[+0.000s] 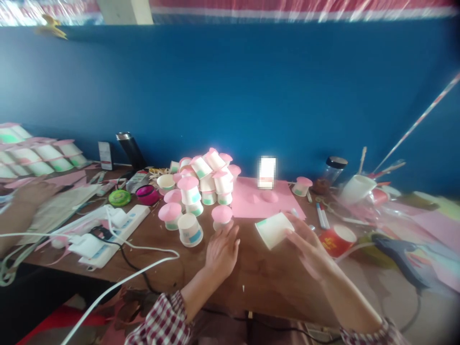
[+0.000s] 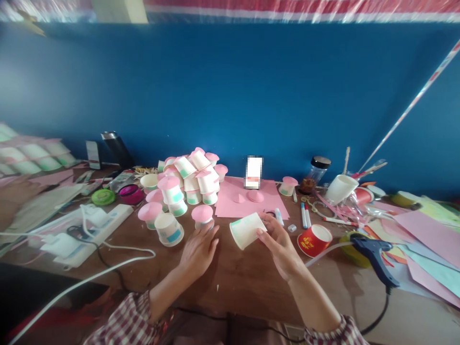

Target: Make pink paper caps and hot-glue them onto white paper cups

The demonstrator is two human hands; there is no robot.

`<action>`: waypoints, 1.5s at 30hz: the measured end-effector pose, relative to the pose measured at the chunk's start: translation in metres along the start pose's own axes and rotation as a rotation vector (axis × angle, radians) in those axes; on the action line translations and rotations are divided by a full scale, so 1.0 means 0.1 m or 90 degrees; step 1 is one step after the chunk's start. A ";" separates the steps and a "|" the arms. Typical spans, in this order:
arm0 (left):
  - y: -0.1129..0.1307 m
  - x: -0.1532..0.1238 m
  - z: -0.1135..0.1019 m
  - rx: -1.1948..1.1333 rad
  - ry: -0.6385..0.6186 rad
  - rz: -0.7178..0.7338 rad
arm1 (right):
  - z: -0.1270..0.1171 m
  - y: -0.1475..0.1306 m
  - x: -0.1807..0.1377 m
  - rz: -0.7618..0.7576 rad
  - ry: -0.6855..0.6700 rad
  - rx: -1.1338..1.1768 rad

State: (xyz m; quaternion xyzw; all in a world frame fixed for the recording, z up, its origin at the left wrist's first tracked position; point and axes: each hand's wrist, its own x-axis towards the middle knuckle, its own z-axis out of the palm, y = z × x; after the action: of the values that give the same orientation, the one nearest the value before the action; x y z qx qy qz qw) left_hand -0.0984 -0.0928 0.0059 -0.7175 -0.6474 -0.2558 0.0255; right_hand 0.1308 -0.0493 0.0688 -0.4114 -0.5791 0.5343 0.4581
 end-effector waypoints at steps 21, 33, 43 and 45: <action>0.25 0.14 -0.08 -0.426 -0.055 0.051 | 0.26 0.15 -0.01 -0.203 -0.065 -0.383; 0.08 0.15 0.22 -0.394 0.001 -0.050 | -0.15 -0.04 -0.50 -0.231 0.079 -0.521; 0.14 0.13 0.29 -0.349 -0.003 -0.025 | -1.87 0.17 -0.65 0.163 0.466 -1.051; 0.14 0.12 0.29 -0.353 0.000 -0.015 | -1.97 0.21 -0.60 0.225 0.431 -1.055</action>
State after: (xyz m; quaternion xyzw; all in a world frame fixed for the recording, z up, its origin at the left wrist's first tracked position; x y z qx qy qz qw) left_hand -0.0755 -0.0733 -0.0100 -0.6897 -0.5610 -0.4232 -0.1748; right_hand 0.3365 -0.0580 0.0446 -0.8265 -0.5404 -0.1397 0.0730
